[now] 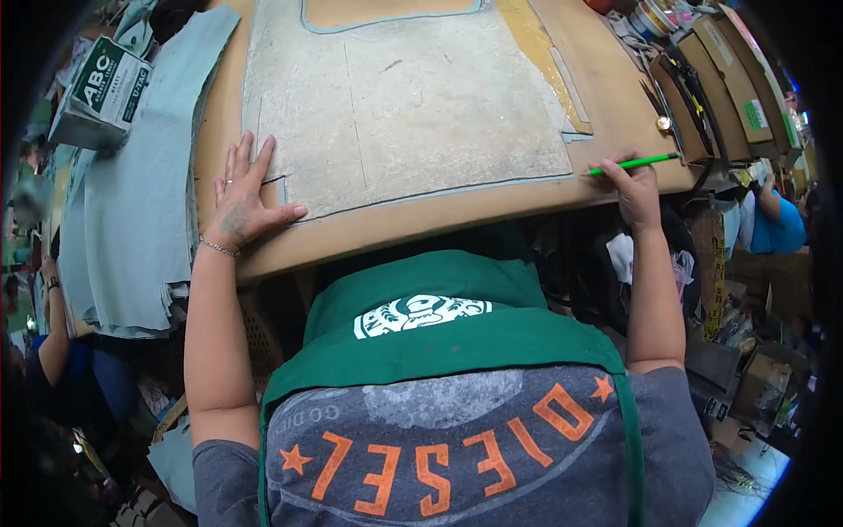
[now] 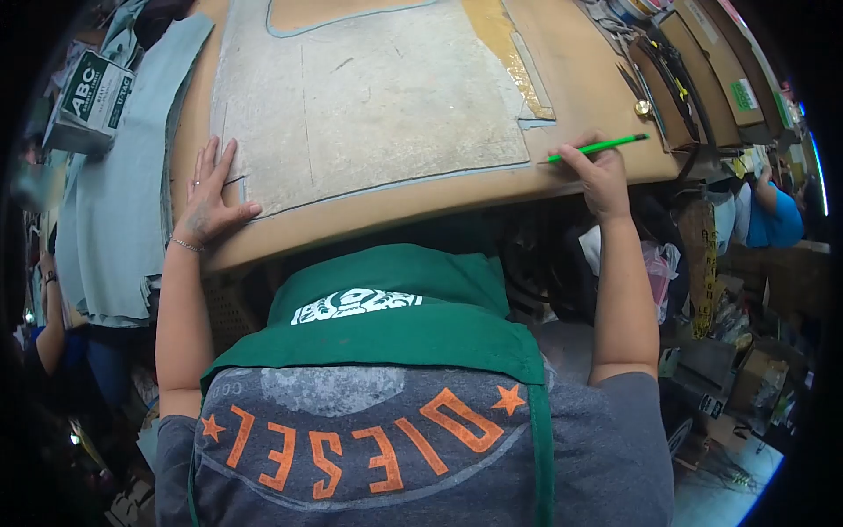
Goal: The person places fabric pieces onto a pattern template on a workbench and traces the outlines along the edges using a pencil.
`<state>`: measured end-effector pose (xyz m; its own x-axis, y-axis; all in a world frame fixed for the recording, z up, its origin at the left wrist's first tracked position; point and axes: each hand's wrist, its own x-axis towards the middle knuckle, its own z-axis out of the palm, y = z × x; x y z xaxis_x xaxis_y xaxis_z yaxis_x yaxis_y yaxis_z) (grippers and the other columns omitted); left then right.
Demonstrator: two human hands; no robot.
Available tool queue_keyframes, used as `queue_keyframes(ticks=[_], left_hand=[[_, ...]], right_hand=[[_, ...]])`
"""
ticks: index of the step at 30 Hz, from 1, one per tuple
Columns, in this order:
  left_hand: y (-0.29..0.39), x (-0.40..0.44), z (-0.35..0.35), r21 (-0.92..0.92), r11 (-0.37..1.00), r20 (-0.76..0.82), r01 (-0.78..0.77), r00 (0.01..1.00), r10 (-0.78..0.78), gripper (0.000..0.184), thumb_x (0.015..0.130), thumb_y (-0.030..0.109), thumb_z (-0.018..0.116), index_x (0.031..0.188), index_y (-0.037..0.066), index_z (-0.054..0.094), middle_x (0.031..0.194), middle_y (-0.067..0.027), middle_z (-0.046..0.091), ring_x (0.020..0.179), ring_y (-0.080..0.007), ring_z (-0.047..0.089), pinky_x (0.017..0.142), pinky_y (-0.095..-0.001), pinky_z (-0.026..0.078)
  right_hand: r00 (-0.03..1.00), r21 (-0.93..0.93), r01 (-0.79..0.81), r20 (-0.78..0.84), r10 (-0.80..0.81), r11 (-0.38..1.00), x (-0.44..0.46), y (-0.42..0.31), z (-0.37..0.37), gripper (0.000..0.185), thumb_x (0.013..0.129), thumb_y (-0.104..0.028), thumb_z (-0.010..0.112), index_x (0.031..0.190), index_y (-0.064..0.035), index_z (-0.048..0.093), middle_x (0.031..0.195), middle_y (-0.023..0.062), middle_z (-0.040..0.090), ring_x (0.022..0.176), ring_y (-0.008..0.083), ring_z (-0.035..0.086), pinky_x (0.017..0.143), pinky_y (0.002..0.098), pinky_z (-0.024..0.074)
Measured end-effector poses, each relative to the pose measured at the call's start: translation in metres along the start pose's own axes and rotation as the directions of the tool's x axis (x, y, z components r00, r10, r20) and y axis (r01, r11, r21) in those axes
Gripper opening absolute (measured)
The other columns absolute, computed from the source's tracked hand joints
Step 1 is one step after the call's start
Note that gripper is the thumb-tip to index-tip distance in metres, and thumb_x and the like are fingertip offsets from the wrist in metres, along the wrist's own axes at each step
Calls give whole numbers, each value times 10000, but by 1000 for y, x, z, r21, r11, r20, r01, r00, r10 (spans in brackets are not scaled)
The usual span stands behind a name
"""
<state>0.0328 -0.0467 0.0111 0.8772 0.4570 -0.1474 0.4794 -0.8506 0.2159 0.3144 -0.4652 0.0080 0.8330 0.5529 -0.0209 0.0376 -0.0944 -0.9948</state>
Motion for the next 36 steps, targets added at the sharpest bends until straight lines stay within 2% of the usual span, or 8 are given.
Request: queue_keyframes(ticks=[5,12,14,15,17,21,33,36], left_hand=[[-6,-4,12,-15,999,-87,-46,995,44,1068,519,605,667,1362,142,203,1421,-136,131,1310,-336,85,972,-611,93],[22,-51,17,-94,980,-261,175,946,-194,856,670,538,606,1316,76,287,1377,-150,238,1279,-358,175,935,-628,156],[30,-63,22,-125,982,-346,143,921,-178,746,714,495,592,1280,72,351,1345,-149,298,1257,-363,229,920,-610,213],[30,-69,31,-102,994,-517,-38,855,-21,584,758,423,575,1209,75,444,1298,-113,373,1229,-313,306,907,-540,273],[44,-84,45,-6,974,-516,-226,835,190,546,751,403,584,1182,86,477,1269,-82,410,1216,-267,335,903,-486,289],[65,-85,55,-36,944,-466,-328,841,275,502,732,370,596,1150,105,509,1230,-41,453,1201,-191,363,913,-415,283],[61,-77,74,-27,939,-621,-344,742,254,362,694,341,618,973,112,597,1225,-34,466,1163,-176,404,914,-349,290],[61,-81,67,-25,946,-547,-324,796,258,346,692,340,622,956,116,598,1191,-31,489,1162,-183,405,912,-343,292]], right_hand=[[995,137,69,-85,-57,988,-7,-22,47,98,869,-157,507,875,-69,464,788,47,561,754,153,593,639,235,456],[885,89,132,438,-158,987,6,-37,245,149,882,-182,488,847,-38,469,758,58,567,719,132,571,643,237,444],[852,124,182,476,-219,975,12,-40,292,182,871,-201,511,845,-24,479,742,58,568,704,117,556,641,231,435],[858,89,157,481,-181,983,16,-41,310,192,864,-208,524,839,-22,482,726,59,567,696,110,552,632,231,434],[871,1,165,468,-146,986,28,-34,333,214,851,-220,547,824,-16,489,676,60,563,660,103,549,600,243,438],[890,-72,195,433,-146,978,34,-30,350,221,851,-231,545,825,-17,496,669,74,576,600,121,536,563,268,444],[807,-291,396,563,-179,871,2,-49,345,216,813,-223,575,823,-20,501,625,147,560,592,251,583,551,341,442],[850,-319,395,482,-211,862,14,-46,351,208,811,-213,574,826,-19,501,625,154,555,596,271,581,548,345,443]])
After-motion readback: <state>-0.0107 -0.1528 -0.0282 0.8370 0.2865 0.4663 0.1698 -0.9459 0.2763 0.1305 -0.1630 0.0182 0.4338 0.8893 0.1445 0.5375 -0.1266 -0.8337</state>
